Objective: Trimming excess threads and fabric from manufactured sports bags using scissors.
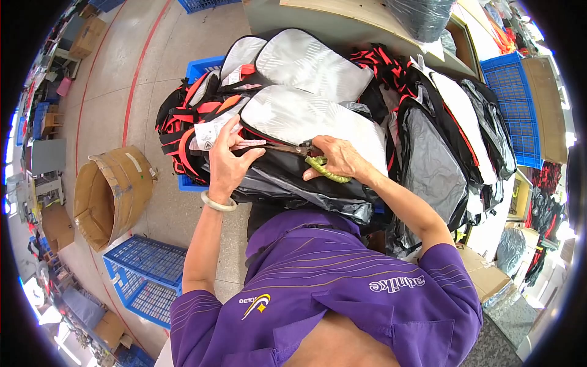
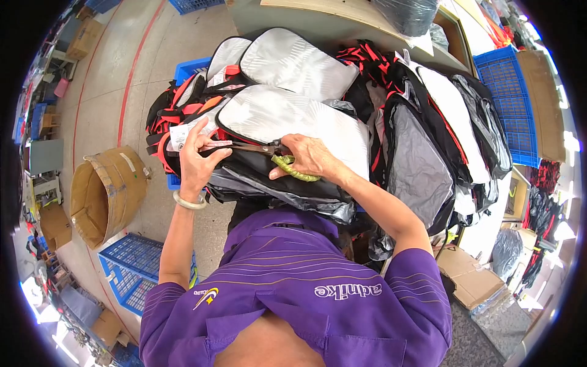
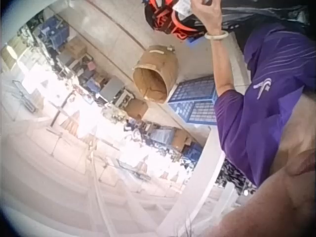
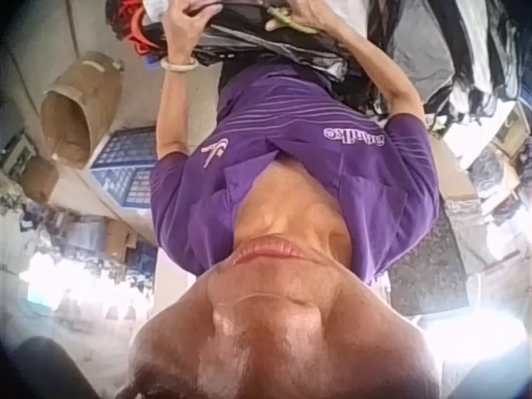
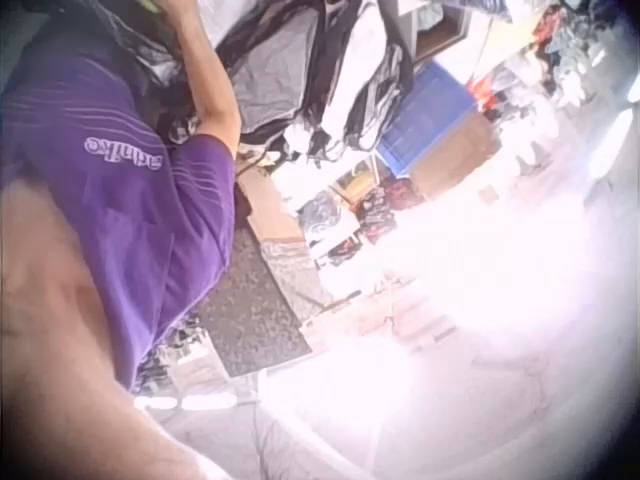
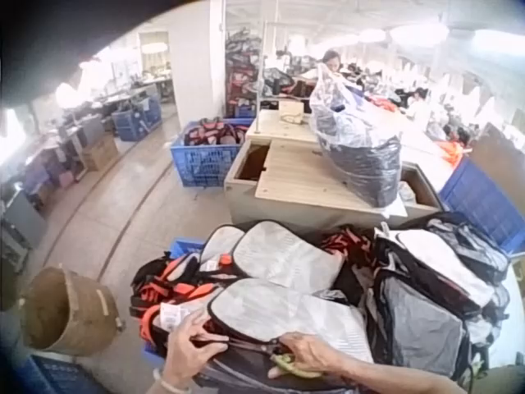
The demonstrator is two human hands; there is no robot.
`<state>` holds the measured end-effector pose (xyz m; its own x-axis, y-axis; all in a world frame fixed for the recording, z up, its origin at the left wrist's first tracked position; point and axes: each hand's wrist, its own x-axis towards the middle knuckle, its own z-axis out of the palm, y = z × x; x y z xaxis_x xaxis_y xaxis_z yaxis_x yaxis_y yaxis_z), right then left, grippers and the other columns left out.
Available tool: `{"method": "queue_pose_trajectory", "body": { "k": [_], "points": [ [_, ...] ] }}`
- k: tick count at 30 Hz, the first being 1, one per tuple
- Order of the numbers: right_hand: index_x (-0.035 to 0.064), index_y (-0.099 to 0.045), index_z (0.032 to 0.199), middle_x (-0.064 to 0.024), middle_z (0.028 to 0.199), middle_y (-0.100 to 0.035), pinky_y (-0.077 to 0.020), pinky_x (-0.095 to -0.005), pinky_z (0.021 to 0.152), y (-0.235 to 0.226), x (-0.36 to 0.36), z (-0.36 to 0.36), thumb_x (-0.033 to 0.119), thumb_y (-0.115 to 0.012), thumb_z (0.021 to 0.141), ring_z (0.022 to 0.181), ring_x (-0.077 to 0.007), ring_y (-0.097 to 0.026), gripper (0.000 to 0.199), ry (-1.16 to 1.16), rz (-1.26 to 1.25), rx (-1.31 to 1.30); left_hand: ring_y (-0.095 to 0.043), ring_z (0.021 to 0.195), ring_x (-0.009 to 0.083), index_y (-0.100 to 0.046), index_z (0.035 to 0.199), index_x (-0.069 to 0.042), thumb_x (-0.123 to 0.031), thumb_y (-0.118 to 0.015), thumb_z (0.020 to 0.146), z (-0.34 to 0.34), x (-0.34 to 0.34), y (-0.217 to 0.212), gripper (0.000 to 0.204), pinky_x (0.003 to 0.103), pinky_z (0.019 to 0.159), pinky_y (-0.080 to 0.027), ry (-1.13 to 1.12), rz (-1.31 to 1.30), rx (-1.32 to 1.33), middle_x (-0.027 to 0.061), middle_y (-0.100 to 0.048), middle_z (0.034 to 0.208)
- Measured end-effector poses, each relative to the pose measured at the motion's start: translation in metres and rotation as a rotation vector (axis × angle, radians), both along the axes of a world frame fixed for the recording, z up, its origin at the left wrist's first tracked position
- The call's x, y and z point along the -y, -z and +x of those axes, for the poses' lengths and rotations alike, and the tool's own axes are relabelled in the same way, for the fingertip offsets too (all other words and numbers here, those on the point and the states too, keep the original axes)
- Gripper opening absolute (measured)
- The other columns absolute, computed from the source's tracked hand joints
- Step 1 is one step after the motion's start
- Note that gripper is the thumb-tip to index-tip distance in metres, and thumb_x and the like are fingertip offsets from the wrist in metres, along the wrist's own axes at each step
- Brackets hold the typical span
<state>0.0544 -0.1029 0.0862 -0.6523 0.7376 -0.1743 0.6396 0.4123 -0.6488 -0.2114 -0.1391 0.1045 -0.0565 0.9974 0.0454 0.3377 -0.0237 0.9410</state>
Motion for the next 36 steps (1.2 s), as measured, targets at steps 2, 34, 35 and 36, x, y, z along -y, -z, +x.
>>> {"method": "queue_pose_trajectory", "body": {
  "k": [2,34,35,36],
  "points": [
    [-0.0012,-0.052,0.075,-0.0164,0.08,-0.059,-0.0467,-0.0436,0.067,-0.001,0.0,-0.003,0.069,-0.069,0.064,0.078,-0.0354,-0.06,0.074,0.002,0.022,-0.003,-0.063,0.073,0.0129,-0.045,0.13,0.002,-0.003,-0.081,0.064,0.001,0.0,-0.001,0.075,0.029,0.081,-0.05,0.003,-0.018,-0.022,0.0102,-0.065,0.073],
    [-0.0019,-0.049,0.09,-0.0104,0.089,-0.057,-0.0445,-0.0362,0.074,0.086,0.14,0.144,0.044,-0.082,0.066,0.083,-0.0173,-0.051,0.061,1.375,-0.308,-0.33,-0.05,0.088,0.0313,-0.037,0.14,-0.005,-0.023,-0.086,0.046,-0.011,0.006,0.009,0.107,0.041,0.082,-0.038,0.681,0.069,-0.779,0.012,-0.049,0.091],
    [0.0005,-0.048,0.091,-0.009,0.081,-0.055,-0.0445,-0.037,0.068,0.079,0.13,0.132,0.039,-0.081,0.069,0.076,-0.0161,-0.049,0.055,1.358,-0.165,-0.33,-0.051,0.086,0.0317,-0.036,0.141,-0.006,-0.02,-0.086,0.046,-0.006,0.008,0.002,0.109,0.041,0.076,-0.041,0.685,0.11,-0.871,0.0134,-0.048,0.092],
    [0.0049,-0.046,0.09,-0.0021,0.076,-0.045,-0.0407,-0.0315,0.062,0.071,0.113,0.12,0.031,-0.08,0.071,0.07,-0.0135,-0.043,0.047,1.336,-0.083,-0.33,-0.052,0.083,0.0324,-0.034,0.142,-0.006,-0.021,-0.086,0.045,-0.004,0.009,0.001,0.111,0.041,0.071,-0.043,0.697,0.104,-0.89,0.0141,-0.047,0.093]
  ]
}}
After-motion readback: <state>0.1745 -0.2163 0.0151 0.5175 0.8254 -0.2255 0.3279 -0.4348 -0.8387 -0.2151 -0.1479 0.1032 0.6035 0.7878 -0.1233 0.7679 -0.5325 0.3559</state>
